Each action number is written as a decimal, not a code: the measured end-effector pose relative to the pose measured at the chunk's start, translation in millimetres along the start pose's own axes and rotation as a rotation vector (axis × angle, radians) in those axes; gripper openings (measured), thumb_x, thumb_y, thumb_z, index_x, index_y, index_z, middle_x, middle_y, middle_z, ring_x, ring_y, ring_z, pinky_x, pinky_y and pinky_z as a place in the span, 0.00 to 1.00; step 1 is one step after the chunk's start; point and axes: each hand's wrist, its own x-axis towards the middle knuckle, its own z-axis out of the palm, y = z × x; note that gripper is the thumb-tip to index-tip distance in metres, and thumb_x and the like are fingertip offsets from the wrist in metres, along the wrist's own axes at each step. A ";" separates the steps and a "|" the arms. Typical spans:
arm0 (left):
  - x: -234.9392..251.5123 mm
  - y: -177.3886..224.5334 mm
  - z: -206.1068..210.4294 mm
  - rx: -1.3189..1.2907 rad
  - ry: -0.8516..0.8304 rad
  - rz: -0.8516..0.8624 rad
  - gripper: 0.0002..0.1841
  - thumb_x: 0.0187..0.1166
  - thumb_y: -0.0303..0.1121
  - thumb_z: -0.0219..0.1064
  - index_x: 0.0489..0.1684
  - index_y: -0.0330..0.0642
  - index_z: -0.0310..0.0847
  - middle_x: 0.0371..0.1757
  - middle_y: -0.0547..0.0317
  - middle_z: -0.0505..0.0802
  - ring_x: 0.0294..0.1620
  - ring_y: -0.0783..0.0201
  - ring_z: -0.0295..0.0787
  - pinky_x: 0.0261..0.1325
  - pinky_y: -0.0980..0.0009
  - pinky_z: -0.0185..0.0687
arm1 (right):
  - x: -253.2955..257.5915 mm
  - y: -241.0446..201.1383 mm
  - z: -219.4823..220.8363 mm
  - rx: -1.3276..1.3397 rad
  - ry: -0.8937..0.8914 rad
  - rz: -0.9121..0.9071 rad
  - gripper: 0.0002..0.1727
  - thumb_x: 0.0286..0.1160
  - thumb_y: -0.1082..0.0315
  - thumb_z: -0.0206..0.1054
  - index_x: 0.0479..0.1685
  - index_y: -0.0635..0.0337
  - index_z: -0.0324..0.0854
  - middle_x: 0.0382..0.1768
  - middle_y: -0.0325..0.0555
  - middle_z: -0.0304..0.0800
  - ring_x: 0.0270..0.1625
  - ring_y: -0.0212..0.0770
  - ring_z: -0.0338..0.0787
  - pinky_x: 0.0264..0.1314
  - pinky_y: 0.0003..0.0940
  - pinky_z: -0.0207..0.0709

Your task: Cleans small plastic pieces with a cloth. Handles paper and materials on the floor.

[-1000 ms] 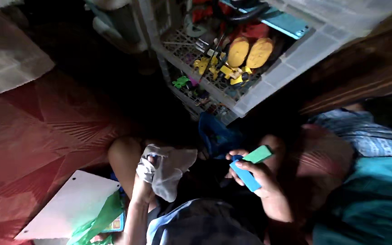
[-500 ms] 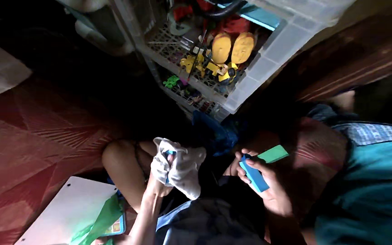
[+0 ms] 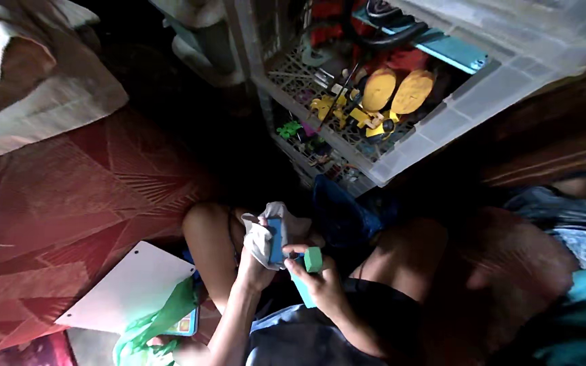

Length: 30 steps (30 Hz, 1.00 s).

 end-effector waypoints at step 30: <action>-12.0 -39.4 -22.5 0.155 0.076 0.301 0.13 0.86 0.33 0.47 0.52 0.46 0.80 0.39 0.72 0.94 0.42 0.76 0.92 0.50 0.74 0.89 | 32.6 -1.7 -44.0 -0.415 0.247 -0.306 0.16 0.73 0.70 0.68 0.49 0.79 0.85 0.50 0.55 0.88 0.56 0.23 0.85 0.61 0.12 0.76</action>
